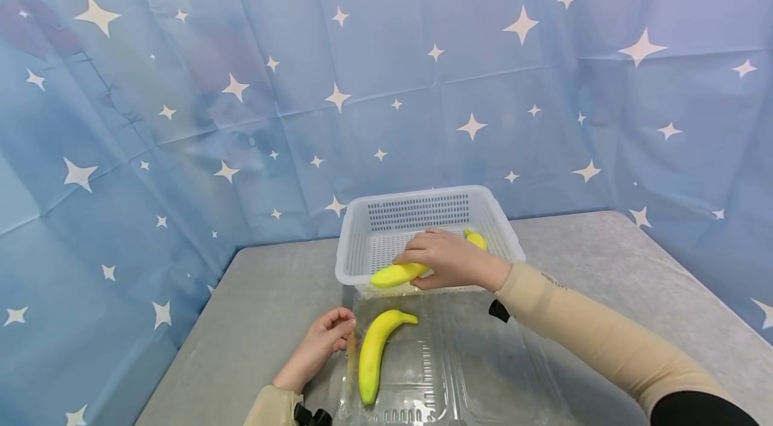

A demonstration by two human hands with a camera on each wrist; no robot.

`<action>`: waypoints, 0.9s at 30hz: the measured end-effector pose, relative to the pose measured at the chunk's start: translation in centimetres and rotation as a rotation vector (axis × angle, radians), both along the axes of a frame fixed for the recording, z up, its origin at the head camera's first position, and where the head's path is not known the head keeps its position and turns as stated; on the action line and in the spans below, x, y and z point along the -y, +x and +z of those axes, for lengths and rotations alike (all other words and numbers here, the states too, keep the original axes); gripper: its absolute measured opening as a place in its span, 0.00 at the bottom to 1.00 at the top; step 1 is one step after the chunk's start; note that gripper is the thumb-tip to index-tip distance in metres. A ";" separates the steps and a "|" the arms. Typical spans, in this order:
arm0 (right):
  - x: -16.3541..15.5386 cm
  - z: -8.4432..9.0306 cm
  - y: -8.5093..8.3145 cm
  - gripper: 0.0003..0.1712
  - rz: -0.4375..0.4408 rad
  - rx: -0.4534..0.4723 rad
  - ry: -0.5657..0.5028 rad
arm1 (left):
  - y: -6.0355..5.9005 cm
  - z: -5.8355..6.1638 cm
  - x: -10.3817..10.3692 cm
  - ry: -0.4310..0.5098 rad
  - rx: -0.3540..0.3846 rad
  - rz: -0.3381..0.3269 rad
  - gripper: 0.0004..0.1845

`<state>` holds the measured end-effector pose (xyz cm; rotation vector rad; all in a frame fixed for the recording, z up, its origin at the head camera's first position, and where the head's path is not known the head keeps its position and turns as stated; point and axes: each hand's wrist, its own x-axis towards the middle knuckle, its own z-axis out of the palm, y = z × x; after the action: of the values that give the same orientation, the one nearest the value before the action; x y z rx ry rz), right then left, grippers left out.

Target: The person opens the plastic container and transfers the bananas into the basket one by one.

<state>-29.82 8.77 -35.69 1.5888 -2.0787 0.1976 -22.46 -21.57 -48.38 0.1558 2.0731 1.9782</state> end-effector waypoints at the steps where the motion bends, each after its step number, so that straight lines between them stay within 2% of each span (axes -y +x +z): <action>1: 0.0 0.1 -0.1 0.22 -0.001 0.000 -0.003 | 0.0 0.0 0.0 0.001 -0.001 0.001 0.16; 12: -0.1 0.1 -1.0 0.22 -0.026 0.027 0.006 | -0.3 -0.3 0.3 0.001 -0.005 0.005 0.16; 27: -0.4 0.6 -1.6 0.21 -0.071 0.075 0.044 | -0.1 0.1 0.2 -0.016 0.009 -0.005 0.15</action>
<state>-31.45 9.16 -35.04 1.5521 -2.2076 0.1900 -22.59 -21.79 -48.33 0.1492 2.0800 1.9557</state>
